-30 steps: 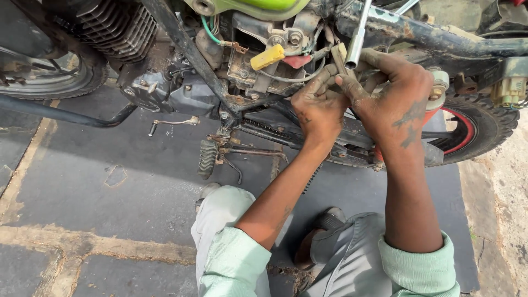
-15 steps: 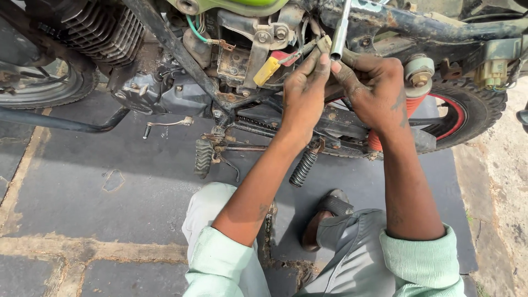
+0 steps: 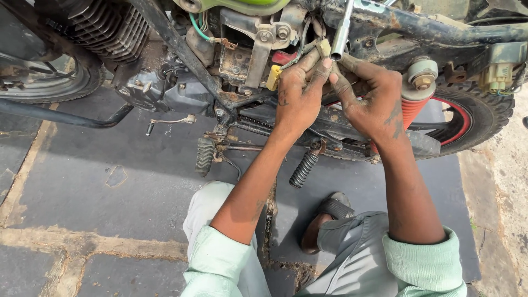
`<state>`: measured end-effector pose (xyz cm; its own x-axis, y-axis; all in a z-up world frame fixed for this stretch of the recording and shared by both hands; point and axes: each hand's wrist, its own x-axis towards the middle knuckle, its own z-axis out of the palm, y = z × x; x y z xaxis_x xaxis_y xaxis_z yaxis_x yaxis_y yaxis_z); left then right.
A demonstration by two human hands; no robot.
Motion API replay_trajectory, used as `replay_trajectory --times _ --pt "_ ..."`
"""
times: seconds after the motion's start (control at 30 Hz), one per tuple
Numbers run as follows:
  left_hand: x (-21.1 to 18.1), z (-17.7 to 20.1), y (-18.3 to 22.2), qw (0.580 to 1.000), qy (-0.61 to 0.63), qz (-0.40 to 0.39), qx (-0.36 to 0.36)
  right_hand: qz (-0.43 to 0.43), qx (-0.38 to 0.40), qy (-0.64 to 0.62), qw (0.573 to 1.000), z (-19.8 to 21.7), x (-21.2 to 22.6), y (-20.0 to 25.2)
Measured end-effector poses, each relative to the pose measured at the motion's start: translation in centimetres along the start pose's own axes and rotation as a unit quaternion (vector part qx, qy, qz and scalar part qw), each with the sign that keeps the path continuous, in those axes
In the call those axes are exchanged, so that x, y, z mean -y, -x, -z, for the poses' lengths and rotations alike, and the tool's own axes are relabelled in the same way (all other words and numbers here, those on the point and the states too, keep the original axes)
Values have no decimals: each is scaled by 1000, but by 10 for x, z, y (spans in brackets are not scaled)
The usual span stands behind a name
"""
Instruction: The person crouches beside a motorcycle and works on its electrical wiring. They handle a small electrical unit and a yellow fuse holder, join and route wires, and fit the components near the motorcycle frame.
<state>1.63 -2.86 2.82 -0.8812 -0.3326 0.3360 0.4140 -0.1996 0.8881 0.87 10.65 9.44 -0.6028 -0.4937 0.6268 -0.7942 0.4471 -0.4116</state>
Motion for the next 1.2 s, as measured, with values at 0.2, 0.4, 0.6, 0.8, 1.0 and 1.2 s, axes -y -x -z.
replay_trajectory --times 0.2,0.4,0.6,0.8,1.0,1.2 --pt "6 4 1 993 -94 -73 14 -62 14 -59 996 0 6 -6" --pt "10 6 1 993 -83 -75 37 -139 39 -219 965 2 2 -11" --pt "13 5 3 992 -76 -94 40 -159 45 -250 954 3 -3 -10" --pt "14 7 2 987 -111 -116 30 -46 51 -119 990 4 -19 -7" --pt "21 7 2 984 -122 -122 35 -108 59 -188 974 7 -10 -13" --pt "18 -2 5 993 -48 -98 42 -68 28 -150 986 4 1 -4"
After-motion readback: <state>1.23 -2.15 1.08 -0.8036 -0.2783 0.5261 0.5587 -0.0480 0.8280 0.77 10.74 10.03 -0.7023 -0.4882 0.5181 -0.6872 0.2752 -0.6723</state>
